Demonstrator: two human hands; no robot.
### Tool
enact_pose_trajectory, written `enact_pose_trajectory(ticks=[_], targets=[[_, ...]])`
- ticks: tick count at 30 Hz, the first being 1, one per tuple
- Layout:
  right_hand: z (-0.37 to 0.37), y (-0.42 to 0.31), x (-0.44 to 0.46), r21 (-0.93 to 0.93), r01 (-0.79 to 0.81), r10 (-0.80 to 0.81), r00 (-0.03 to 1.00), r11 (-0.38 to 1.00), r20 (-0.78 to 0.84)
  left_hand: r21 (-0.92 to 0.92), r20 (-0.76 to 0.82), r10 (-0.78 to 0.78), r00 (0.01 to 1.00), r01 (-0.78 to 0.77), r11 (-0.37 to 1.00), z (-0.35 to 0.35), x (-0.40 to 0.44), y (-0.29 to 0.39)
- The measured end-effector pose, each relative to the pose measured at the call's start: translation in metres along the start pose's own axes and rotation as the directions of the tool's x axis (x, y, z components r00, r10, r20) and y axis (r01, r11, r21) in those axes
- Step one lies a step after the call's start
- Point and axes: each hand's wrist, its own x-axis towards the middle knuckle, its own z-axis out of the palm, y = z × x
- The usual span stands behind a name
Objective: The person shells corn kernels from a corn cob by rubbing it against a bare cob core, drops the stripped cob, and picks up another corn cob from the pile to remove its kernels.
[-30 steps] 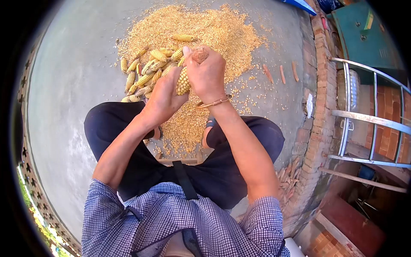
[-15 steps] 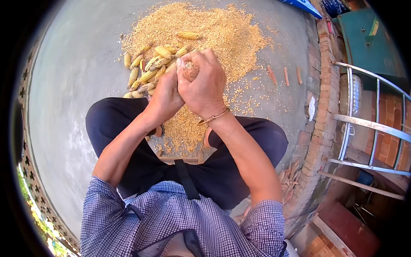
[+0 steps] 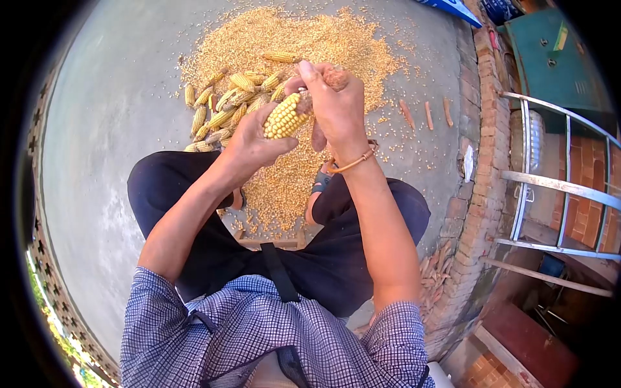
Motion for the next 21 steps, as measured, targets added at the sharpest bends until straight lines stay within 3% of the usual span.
enact_pose_trajectory(ticks=[2, 3, 5, 6, 7, 9, 10, 12, 13, 15, 17, 18, 19, 21], targets=[[-0.002, -0.001, 0.000, 0.067, 0.091, -0.087, 0.995, 0.994, -0.057, -0.328, 0.139, -0.285, 0.948, 0.316, 0.890, -0.007, -0.003, 0.013], [-0.007, -0.002, -0.001, -0.001, 0.070, -0.070, 0.998, 0.998, 0.004, -0.382, 0.130, -0.303, 0.944, 0.329, 0.864, -0.006, -0.003, 0.014], [-0.003, -0.005, -0.011, -0.190, 0.186, -0.168, 0.980, 0.964, 0.103, -0.470, 0.183, -0.311, 0.933, 0.361, 0.805, -0.012, -0.001, 0.014], [-0.001, 0.000, -0.010, -0.278, 0.380, -0.340, 0.923, 0.882, 0.181, -0.512, 0.210, -0.315, 0.925, 0.379, 0.771, -0.014, -0.001, 0.014], [0.002, 0.004, -0.009, -0.343, 0.558, -0.499, 0.829, 0.755, 0.252, -0.507, 0.182, -0.327, 0.927, 0.373, 0.777, -0.015, -0.002, 0.013], [0.007, 0.007, -0.013, -0.503, 0.638, -0.535, 0.767, 0.583, 0.353, -0.497, 0.129, -0.354, 0.926, 0.369, 0.785, -0.014, -0.005, 0.012], [0.010, 0.008, -0.017, -0.571, 0.665, -0.540, 0.738, 0.482, 0.404, -0.337, 0.085, -0.312, 0.946, 0.322, 0.885, -0.012, -0.007, 0.013], [0.019, 0.009, -0.022, -0.679, 0.489, -0.509, 0.839, 0.548, 0.193, 0.024, 0.030, -0.194, 0.981, 0.193, 0.981, -0.007, -0.007, 0.021], [0.021, 0.007, -0.023, -0.732, 0.409, -0.484, 0.866, 0.545, 0.124, 0.176, 0.074, 0.061, 0.995, -0.073, 0.982, -0.005, -0.007, 0.003], [0.023, 0.011, -0.021, -0.773, 0.280, -0.447, 0.894, 0.569, -0.006, 0.222, 0.059, 0.056, 0.997, -0.068, 0.973, -0.002, -0.005, 0.000], [0.017, 0.007, -0.016, -0.672, 0.249, -0.333, 0.943, 0.697, 0.004, 0.295, 0.005, 0.057, 0.998, -0.056, 0.954, 0.002, -0.003, 0.001], [0.014, 0.004, -0.011, -0.614, 0.232, -0.277, 0.960, 0.754, 0.022, 0.214, 0.008, 0.026, 1.000, -0.027, 0.976, 0.003, -0.002, 0.000], [0.006, 0.010, -0.004, -0.360, 0.156, -0.138, 0.988, 0.920, 0.074, 0.130, 0.012, -0.001, 1.000, -0.001, 0.991, 0.005, -0.001, 0.000], [-0.005, 0.001, -0.001, -0.103, 0.047, -0.048, 0.999, 0.994, -0.009, -0.039, 0.007, -0.078, 0.997, 0.079, 0.996, 0.003, 0.003, 0.002]])
